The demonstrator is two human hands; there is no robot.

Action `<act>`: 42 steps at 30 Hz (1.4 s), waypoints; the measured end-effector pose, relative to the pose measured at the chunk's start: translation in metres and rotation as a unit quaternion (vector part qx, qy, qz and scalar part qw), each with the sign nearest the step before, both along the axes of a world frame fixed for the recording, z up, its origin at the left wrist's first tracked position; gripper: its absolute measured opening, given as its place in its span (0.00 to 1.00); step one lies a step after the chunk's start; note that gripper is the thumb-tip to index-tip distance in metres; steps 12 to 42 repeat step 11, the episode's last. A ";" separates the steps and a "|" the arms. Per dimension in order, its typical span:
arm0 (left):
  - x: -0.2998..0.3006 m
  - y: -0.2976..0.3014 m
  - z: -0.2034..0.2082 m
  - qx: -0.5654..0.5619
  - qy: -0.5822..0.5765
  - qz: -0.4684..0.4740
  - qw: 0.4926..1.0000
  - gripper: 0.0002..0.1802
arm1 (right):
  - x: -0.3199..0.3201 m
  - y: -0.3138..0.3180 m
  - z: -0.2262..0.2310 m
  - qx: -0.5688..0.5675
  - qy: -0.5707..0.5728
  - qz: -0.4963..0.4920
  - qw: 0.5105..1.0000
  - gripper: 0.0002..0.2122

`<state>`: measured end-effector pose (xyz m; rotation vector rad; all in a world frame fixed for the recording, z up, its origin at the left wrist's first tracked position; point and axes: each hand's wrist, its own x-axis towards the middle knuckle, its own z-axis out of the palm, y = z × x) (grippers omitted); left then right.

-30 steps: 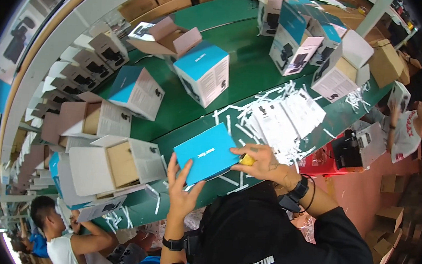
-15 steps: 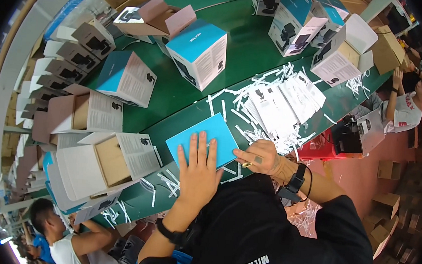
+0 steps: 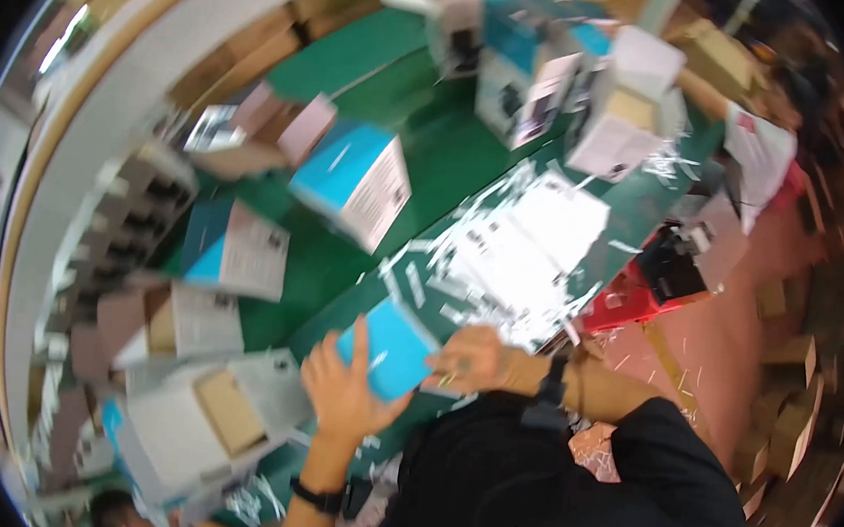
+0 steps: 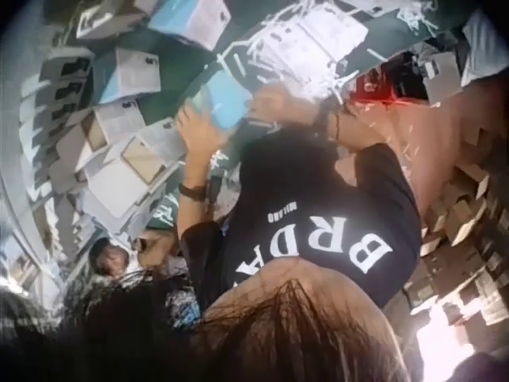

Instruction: The person unboxes a microphone by cutting the tape on the box with a utility knife, removing the manual, and setting the box aside. They then write in a notebook before picking up another box to cut its tape and remove its manual.

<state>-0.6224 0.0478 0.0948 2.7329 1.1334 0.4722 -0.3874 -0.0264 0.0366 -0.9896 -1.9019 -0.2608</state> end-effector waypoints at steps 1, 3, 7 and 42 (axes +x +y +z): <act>-0.006 0.001 0.001 -0.006 0.030 0.006 1.000 0.62 | -0.009 0.007 -0.001 0.031 0.023 -0.004 0.999 0.15; -0.022 0.002 0.013 -0.032 0.109 -0.025 0.993 0.65 | -0.009 0.003 0.002 -0.039 0.034 0.022 0.998 0.13; -0.018 0.006 0.030 -0.080 0.160 -0.050 0.983 0.70 | 0.023 -0.006 0.010 -0.198 0.112 0.083 0.970 0.12; -0.004 0.029 0.034 -0.138 0.056 0.043 0.988 0.72 | 0.101 0.027 0.012 -0.157 0.066 -0.025 0.985 0.10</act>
